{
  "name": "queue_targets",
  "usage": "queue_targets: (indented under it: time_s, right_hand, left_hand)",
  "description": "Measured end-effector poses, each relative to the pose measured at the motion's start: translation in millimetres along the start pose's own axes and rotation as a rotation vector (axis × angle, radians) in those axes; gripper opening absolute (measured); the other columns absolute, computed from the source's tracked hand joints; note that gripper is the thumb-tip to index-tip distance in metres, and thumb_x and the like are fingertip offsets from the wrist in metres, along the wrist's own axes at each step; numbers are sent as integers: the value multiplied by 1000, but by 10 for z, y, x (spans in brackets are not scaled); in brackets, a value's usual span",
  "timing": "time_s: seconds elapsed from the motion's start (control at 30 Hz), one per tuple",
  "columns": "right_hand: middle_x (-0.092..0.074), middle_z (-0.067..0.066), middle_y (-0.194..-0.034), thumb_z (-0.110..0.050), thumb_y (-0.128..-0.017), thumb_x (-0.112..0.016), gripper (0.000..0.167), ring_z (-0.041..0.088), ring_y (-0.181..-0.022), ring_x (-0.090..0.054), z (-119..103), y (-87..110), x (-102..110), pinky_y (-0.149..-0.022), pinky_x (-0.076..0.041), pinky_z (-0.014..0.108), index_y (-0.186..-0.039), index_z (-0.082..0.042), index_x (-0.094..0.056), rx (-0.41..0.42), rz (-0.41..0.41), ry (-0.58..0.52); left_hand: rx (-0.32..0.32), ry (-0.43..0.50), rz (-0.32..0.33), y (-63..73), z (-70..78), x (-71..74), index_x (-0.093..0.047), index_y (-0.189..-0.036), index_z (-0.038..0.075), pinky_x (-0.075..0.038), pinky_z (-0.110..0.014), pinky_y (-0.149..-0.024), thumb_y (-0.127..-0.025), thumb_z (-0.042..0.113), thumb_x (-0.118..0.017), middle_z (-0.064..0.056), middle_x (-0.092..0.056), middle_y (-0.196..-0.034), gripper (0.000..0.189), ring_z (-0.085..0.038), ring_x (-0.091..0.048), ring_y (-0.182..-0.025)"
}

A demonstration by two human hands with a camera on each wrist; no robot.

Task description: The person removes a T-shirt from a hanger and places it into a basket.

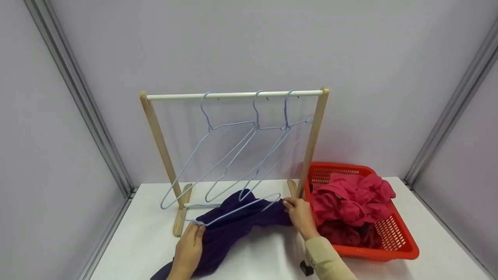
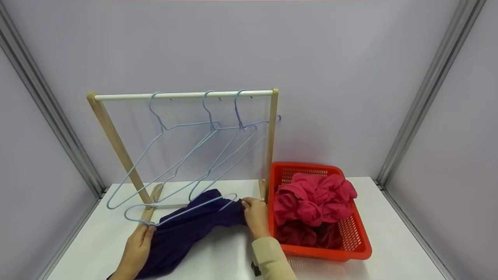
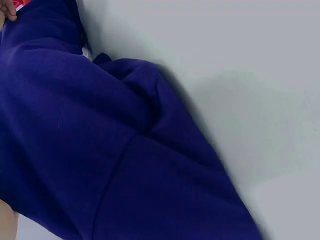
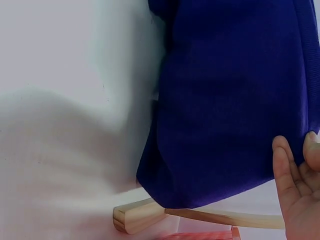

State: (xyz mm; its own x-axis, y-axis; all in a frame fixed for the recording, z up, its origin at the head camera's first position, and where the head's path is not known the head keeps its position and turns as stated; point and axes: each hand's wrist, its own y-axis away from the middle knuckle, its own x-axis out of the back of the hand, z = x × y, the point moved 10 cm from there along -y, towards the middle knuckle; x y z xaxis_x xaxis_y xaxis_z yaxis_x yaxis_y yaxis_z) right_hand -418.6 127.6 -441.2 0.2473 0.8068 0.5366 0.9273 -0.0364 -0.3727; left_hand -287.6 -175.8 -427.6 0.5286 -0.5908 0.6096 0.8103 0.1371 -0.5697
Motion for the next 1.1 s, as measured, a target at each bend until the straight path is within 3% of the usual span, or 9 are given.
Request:
queue_targets:
  time_s: [0.13,0.27,0.43,0.6,0.8,0.97,1.1]
  right_hand:
    - [-72,19,-86,-1,-86,-64,11,22,-65,-68,-48,34,-67,-61,-55,30,-90,5,-73,35,-5,-13]
    - [-72,17,-82,0,-86,-63,11,20,-62,-67,-73,81,-128,-58,-54,27,-88,4,-73,49,-18,-1]
    - [-69,12,-70,-5,-87,-63,11,16,-57,-64,-74,164,-216,-55,-50,26,-87,1,-73,14,-51,89]
    - [-71,10,-78,-11,-89,-62,13,18,-70,-64,-49,250,-321,-65,-51,33,-90,-2,-72,-71,-102,154]
    - [-66,12,-73,-4,-89,-58,12,11,-55,-58,-112,365,-522,-53,-49,25,-91,5,-66,-98,-193,-6]
    - [-61,9,-69,1,-89,-57,5,8,-52,-55,-338,470,-686,-50,-48,19,-94,4,-57,-35,-271,-185]
    - [-60,11,-71,5,-91,-54,5,8,-56,-54,-603,580,-832,-51,-46,15,-93,1,-54,48,-359,-285]
  left_hand:
    - [81,43,15,-34,-79,67,-50,-83,7,-47,-38,-67,-100,19,-47,-2,-52,-80,21,-17,-49,-74]
    - [149,46,-21,-64,-145,45,-52,-86,6,-48,-40,-69,-101,20,-45,-6,-57,-84,22,-23,-55,-78]
    - [171,56,-55,-117,-175,-24,-53,-87,6,-47,-35,-64,-101,21,-45,-6,-59,-85,21,-20,-54,-76]
    - [172,61,-43,-168,-177,-76,-48,-79,9,-39,-25,-55,-98,19,-50,-1,-51,-73,22,-11,-43,-66]
    - [198,40,24,-208,-177,-120,-48,-76,9,-37,-29,-55,-95,16,-56,-3,-46,-64,21,-16,-41,-62]
    - [298,113,54,-231,-199,-185,-51,-78,7,-38,-30,-58,-95,13,-56,-4,-50,-67,19,-17,-42,-64]
    - [400,214,12,-239,-186,-298,-56,-84,4,-40,-31,-63,-97,13,-53,-8,-58,-75,17,-18,-47,-68]
